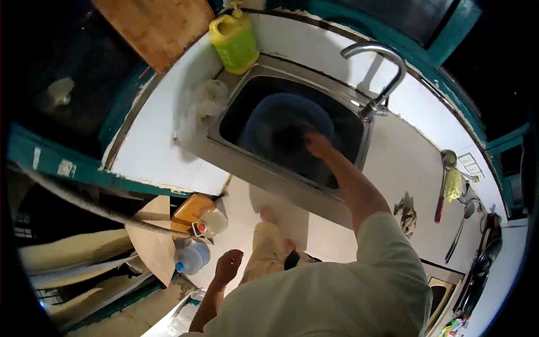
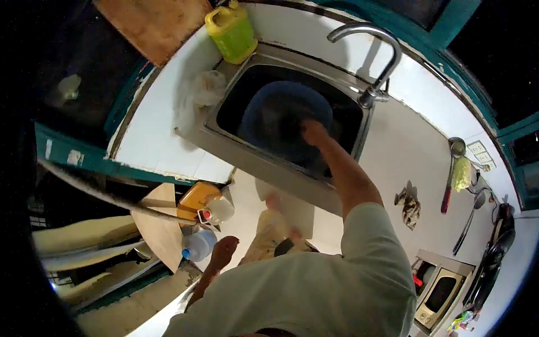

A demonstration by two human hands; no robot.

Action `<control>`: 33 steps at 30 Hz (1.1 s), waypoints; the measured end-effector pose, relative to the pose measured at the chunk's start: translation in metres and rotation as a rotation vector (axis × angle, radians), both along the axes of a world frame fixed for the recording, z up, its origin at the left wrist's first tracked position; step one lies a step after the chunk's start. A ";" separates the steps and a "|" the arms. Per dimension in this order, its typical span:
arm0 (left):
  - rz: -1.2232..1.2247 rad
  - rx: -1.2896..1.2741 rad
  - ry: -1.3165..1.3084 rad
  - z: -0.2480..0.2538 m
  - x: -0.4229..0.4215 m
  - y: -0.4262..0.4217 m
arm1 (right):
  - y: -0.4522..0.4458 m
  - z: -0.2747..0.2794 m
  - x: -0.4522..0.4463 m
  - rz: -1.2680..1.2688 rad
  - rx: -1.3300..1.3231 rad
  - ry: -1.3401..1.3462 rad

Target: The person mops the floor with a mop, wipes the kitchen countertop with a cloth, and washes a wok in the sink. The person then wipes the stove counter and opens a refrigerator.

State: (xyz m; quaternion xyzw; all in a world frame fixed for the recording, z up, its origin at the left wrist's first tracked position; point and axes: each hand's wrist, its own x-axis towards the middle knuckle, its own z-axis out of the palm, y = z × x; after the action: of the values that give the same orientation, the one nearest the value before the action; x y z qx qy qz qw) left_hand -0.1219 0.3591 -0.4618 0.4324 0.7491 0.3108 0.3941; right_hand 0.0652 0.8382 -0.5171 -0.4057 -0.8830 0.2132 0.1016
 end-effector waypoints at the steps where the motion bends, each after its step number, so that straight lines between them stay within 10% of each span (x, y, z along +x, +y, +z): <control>1: 0.033 -0.034 -0.024 0.008 -0.001 0.010 | 0.016 -0.020 0.006 -0.001 -0.038 -0.023; 8: 0.001 -0.149 -0.120 0.007 -0.048 0.084 | 0.063 -0.085 -0.088 -0.486 -0.121 -0.322; 14: -0.035 -0.109 -0.097 0.015 -0.100 0.136 | 0.008 -0.040 -0.144 0.269 0.378 -0.243; 17: -0.038 -0.012 -0.071 0.026 -0.116 0.164 | 0.027 -0.018 -0.113 -0.531 -0.166 -0.289; 21: -0.090 0.010 -0.112 0.058 -0.112 0.211 | -0.021 -0.094 -0.102 -0.092 0.343 -0.255; 23: -0.135 0.036 -0.118 0.081 -0.110 0.231 | -0.002 -0.039 -0.091 -0.017 0.333 -0.206; 28: -0.224 0.115 -0.018 0.094 -0.099 0.265 | 0.017 -0.090 -0.112 -0.258 -0.053 -0.383; 29: -0.245 0.141 0.047 0.099 -0.095 0.271 | 0.006 -0.070 -0.124 -0.605 -0.558 0.189; 30: -0.287 0.122 0.032 0.105 -0.091 0.277 | -0.001 -0.107 -0.136 0.044 0.052 -0.260; 33: -0.356 0.109 0.032 0.116 -0.081 0.288 | 0.005 0.005 -0.126 -0.220 -0.434 0.292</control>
State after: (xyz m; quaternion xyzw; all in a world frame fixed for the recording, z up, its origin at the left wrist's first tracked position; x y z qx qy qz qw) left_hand -0.2026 0.6473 -0.3461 0.5838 0.6489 0.2691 0.4071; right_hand -0.0605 0.8433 -0.5125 -0.4763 -0.7434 0.4411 0.1611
